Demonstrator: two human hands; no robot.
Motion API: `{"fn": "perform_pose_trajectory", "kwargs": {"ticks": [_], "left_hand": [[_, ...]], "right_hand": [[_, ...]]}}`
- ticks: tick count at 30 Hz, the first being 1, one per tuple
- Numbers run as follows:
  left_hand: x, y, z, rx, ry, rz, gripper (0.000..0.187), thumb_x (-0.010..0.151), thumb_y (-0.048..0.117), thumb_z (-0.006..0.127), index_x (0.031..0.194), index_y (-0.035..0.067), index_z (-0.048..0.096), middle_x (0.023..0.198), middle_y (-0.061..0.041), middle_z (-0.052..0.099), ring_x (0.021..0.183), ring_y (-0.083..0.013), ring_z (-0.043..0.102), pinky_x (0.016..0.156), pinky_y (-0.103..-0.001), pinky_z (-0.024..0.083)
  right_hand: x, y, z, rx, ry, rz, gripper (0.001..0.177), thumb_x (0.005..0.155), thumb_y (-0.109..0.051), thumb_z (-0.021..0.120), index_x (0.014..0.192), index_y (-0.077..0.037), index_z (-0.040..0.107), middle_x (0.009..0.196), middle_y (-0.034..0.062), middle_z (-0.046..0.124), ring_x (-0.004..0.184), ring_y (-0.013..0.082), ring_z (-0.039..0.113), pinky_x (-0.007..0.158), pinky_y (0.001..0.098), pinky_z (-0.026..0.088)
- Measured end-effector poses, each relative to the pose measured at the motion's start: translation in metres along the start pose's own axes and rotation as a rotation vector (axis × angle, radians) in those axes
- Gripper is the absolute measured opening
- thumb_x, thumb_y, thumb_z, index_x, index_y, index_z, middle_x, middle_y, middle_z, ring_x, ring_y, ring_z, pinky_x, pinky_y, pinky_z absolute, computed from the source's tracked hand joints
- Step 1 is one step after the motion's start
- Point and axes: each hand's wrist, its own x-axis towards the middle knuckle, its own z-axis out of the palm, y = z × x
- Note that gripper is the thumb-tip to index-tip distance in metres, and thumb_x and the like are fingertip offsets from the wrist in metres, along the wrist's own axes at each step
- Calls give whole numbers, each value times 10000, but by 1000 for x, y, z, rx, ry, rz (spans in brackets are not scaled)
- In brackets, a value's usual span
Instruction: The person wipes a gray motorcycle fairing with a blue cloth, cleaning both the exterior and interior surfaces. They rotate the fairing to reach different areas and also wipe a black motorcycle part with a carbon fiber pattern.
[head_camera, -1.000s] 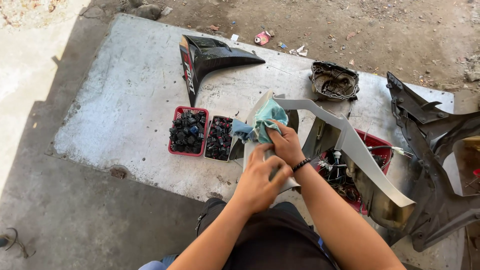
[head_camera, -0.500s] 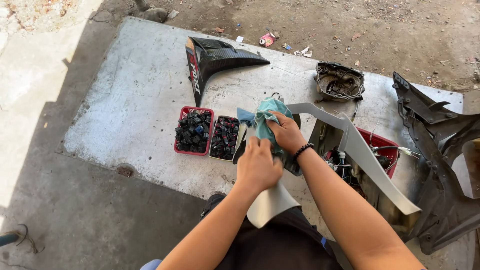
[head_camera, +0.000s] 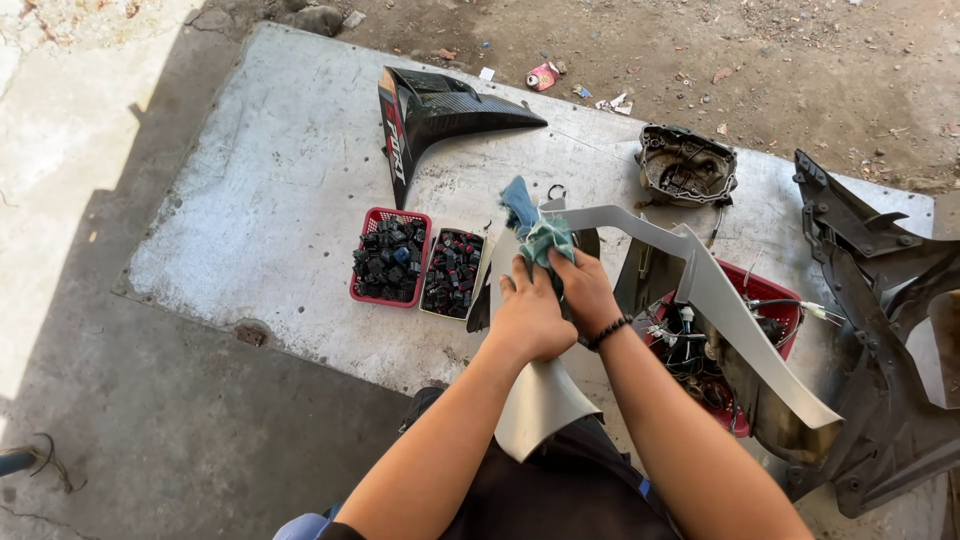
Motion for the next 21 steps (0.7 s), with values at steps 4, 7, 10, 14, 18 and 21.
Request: {"fn": "perform_pose_trajectory", "kwargs": {"ticks": [4, 7, 10, 14, 18, 21], "left_hand": [[-8, -7, 11, -90, 46, -38, 963, 805, 170, 613, 1614, 20, 112, 1690, -233, 27, 1541, -520, 74, 1131, -728, 290], [-16, -16, 22, -264, 117, -38, 1079, 758, 66, 599, 1623, 21, -45, 1695, -241, 84, 1562, -474, 68, 1186, -673, 239], [-13, -26, 26, -320, 191, -19, 1081, 735, 104, 585, 1632, 10, -10, 1681, -254, 179, 1560, -429, 167, 1203, -575, 277], [-4, -42, 28, -444, 238, -23, 1161, 657, 153, 642, 1650, 111, 42, 1690, -145, 235, 1466, -446, 354, 1198, -552, 337], [3, -49, 20, -558, 271, 27, 1104, 673, 150, 657, 1642, 137, 128, 1677, -150, 279, 1496, -408, 327, 1236, -503, 328], [1, -42, 14, -553, 255, 15, 1120, 660, 156, 665, 1639, 151, 119, 1670, -158, 288, 1494, -405, 334, 1236, -503, 325]], "right_hand": [[-36, 1, -6, 159, 23, -11, 328, 1054, -209, 584, 1310, -31, 685, 1239, 279, 677, 1201, 360, 599, 1057, 554, 472], [-42, 0, -5, -79, -76, -184, 340, 1080, -5, 427, 1336, 176, 559, 1166, 479, 597, 1156, 592, 570, 1008, 628, 493], [-7, 36, -1, 625, -114, 47, 252, 1059, -178, 540, 1160, 18, 663, 1053, 71, 688, 861, 122, 592, 772, 249, 465], [-35, 34, 0, 102, -79, -141, 248, 1027, -97, 506, 1155, 32, 676, 987, 172, 684, 895, 252, 594, 806, 354, 461], [-61, 30, 3, 380, -107, 26, 372, 1045, -92, 513, 1389, -3, 622, 1128, 189, 724, 1013, 260, 680, 996, 477, 523], [-43, 5, 14, 135, -183, -269, 401, 988, -35, 561, 1375, -81, 656, 1414, 174, 628, 1370, 286, 523, 1166, 481, 394]]}}
